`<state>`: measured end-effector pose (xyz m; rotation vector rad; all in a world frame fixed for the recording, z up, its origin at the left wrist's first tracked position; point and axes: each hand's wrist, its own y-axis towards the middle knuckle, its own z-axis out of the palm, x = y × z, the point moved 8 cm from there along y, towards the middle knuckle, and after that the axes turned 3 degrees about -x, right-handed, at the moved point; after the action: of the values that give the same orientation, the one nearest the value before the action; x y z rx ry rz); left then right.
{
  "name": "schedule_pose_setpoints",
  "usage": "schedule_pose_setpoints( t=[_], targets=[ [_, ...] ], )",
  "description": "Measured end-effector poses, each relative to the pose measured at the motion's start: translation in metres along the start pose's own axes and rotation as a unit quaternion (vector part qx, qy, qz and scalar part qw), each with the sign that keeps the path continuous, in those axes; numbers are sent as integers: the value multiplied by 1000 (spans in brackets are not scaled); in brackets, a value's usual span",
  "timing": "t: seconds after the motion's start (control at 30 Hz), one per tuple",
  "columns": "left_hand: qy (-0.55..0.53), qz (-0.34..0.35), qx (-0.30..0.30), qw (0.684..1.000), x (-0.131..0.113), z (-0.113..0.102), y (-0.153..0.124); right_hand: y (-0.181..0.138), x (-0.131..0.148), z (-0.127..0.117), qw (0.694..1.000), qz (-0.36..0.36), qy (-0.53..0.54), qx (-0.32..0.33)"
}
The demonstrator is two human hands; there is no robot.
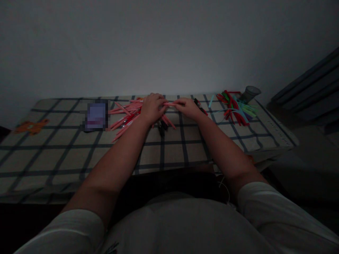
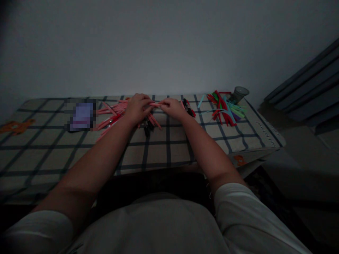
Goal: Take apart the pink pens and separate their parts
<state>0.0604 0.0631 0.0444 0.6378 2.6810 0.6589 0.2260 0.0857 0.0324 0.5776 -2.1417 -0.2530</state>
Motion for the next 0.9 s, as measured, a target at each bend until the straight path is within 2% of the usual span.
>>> schedule_pose_setpoints(
  t=[0.1,0.23,0.4,0.63,0.9],
  targets=[
    [11,-15,31,999,-1,1,0,1,-1,-5,999,15,30,-23],
    [10,-37,49,998,1,2,-2,3,-16,-13,995,76,36,-57],
    [15,-34,52,998,1,3,-4,2,-24,-9,982,141,113,-53],
    [14,-23,55,998,-3,3,-4,-1,-21,1,971,155,178,-24],
    [17,-23,62,998,-4,6,-4,-1,-21,3,979,141,148,1]
  ],
)
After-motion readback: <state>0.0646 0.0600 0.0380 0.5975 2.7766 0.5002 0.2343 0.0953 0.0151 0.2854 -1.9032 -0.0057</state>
